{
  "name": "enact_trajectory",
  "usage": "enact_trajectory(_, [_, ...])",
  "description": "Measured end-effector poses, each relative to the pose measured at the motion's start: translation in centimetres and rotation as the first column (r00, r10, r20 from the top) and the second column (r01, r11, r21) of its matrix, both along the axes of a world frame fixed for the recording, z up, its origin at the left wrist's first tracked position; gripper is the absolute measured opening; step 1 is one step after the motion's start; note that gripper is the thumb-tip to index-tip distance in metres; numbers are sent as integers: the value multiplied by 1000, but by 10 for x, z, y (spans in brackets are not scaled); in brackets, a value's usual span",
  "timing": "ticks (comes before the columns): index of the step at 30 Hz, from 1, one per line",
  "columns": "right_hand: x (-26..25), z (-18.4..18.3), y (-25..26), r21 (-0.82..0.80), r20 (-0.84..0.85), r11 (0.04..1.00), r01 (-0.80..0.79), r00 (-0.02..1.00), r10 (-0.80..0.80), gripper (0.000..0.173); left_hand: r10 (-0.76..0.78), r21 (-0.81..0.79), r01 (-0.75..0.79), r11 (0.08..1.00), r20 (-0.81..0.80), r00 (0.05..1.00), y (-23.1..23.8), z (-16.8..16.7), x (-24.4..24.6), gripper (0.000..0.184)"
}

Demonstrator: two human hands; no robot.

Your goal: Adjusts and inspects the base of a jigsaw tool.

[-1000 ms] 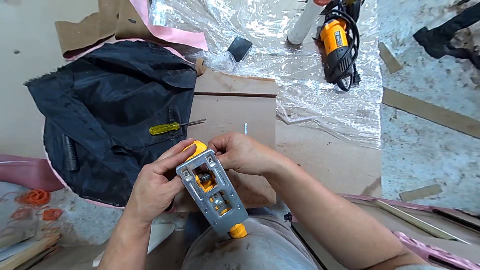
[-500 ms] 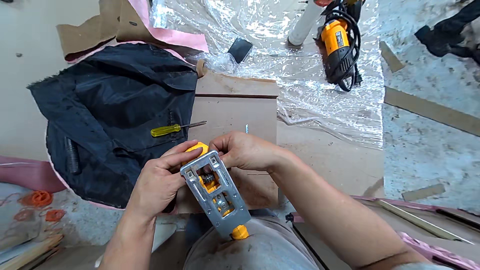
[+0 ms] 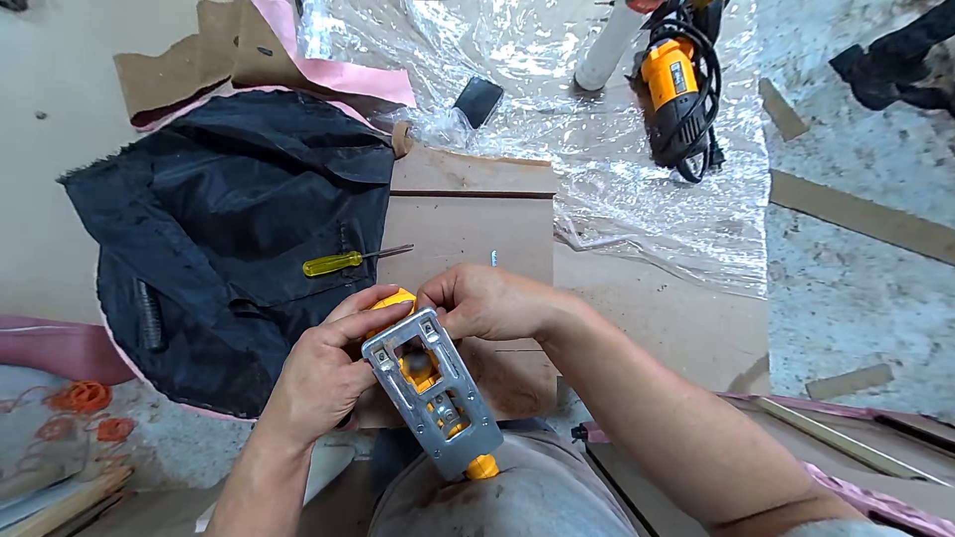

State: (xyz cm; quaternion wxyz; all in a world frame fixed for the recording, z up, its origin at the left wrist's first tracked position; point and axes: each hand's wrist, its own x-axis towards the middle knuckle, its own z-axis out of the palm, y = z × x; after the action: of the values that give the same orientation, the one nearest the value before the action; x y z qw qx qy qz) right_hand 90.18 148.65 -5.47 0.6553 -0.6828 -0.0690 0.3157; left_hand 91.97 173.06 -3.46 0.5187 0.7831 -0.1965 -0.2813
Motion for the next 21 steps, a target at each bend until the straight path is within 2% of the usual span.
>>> enact_trajectory(6, [11,9,-2,-150,121,985,-91,987,109,15,-58,-71,61,996,48,997,6,-6,7,30])
enact_trajectory(11, [15,12,-4,-164,138,978,-128,979,151,14,-65,-50,67,996,49,997,6,-3,9,22])
enact_trajectory(16, [18,14,-4,-171,146,976,-139,976,164,16,-45,-17,46,999,36,998,1,4,10,20])
enact_trajectory(21, [18,17,-1,-208,128,972,-113,982,142,17,-20,-109,22,994,27,999,3,-1,8,25])
